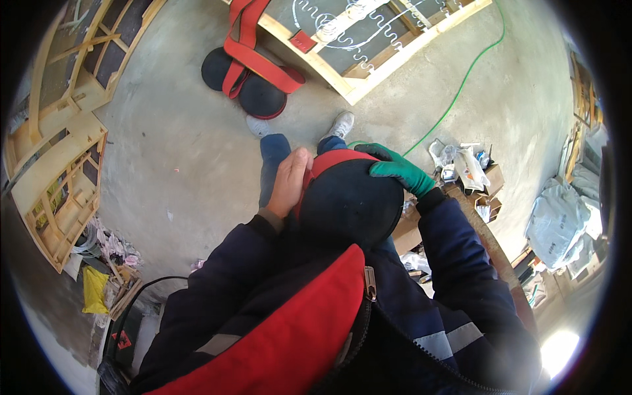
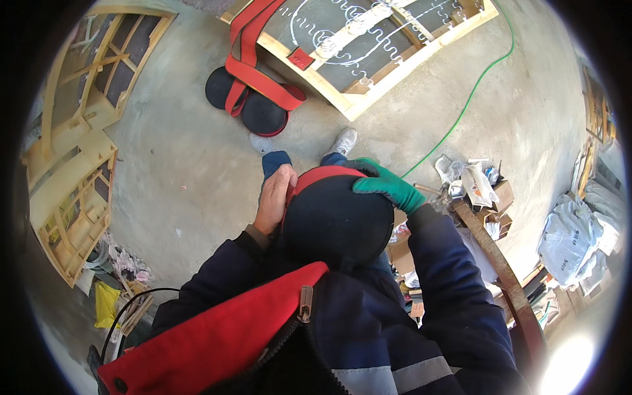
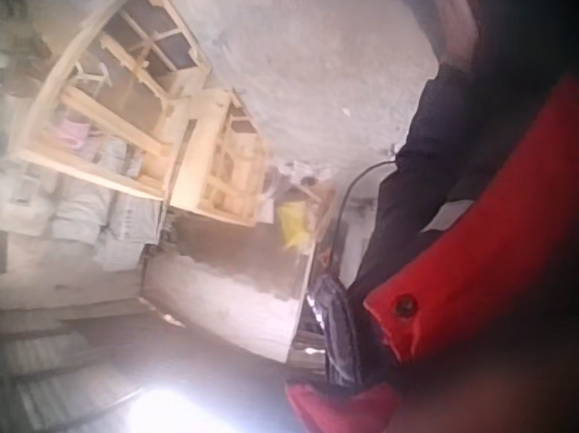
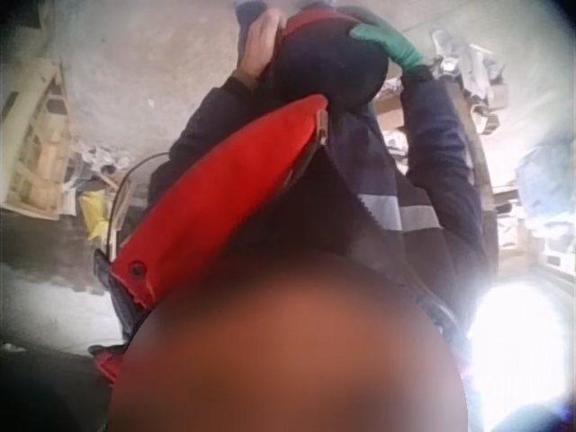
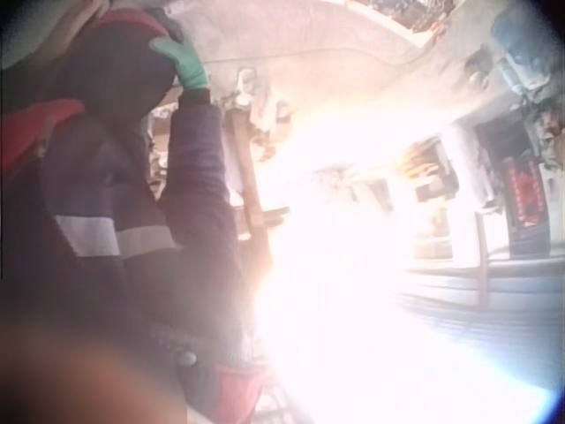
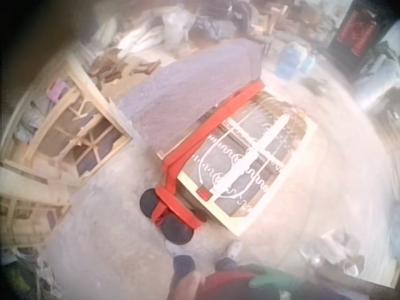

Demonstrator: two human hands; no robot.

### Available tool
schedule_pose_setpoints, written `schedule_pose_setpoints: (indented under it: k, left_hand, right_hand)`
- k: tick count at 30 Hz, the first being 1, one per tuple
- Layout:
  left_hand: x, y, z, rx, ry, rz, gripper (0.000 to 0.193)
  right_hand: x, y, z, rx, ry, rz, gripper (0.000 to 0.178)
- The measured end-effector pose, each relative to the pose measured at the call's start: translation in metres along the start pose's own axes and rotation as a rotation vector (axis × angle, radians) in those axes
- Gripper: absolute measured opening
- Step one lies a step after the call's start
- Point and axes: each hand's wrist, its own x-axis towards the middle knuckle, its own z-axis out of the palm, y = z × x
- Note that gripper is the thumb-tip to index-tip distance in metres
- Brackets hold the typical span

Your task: The person cuts red fabric with scissors, then uses a staple gun to attach the fabric to a wooden chair frame with springs. They retrieve circular foam pads from a box and attach them to the fabric-covered frame.

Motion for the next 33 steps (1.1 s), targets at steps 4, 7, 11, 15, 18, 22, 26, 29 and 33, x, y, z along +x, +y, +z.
schedule_pose_setpoints:
  k: [4, 7, 11, 15, 18, 22, 26, 29, 33]
  left_hand:
    - [0.008, 0.010, 0.039, 0.112, 0.060, -0.087, 0.058]
    - [0.003, 0.012, 0.057, 0.123, 0.141, -0.102, 0.062]
    - [-0.008, 0.005, 0.067, -0.019, 0.301, -0.089, 0.060]
    - [-0.021, -0.010, 0.054, -0.314, 0.465, -0.138, 0.060]
    - [-0.038, -0.033, 0.034, -0.725, 0.506, -0.180, 0.062]
    - [-0.069, -0.077, 0.021, -0.624, 0.479, -0.392, 0.059]
    - [-0.077, -0.099, -0.008, -0.448, 0.475, -0.395, 0.060]
    - [-0.061, -0.102, -0.026, -0.386, 0.498, -0.421, 0.062]
    - [-0.037, -0.128, -0.037, -0.445, 0.613, -0.360, 0.063]
  right_hand:
    - [-0.026, 0.008, -0.026, 0.041, -0.042, -0.053, 0.088]
    - [-0.030, 0.017, -0.037, 0.023, -0.032, -0.059, 0.088]
    - [-0.029, 0.028, -0.042, -0.044, -0.072, -0.114, 0.089]
    - [-0.035, 0.042, -0.041, -0.051, -0.015, -0.131, 0.088]
    - [-0.041, 0.059, -0.037, 0.057, 0.048, -0.058, 0.081]
    - [-0.026, 0.090, -0.016, 0.109, 0.108, -0.026, 0.070]
    - [-0.001, 0.113, 0.008, 0.282, 0.126, 0.015, 0.064]
    - [0.019, 0.121, 0.016, 0.202, 0.210, -0.030, 0.062]
    - [0.054, 0.131, 0.003, 0.164, 0.203, -0.090, 0.063]
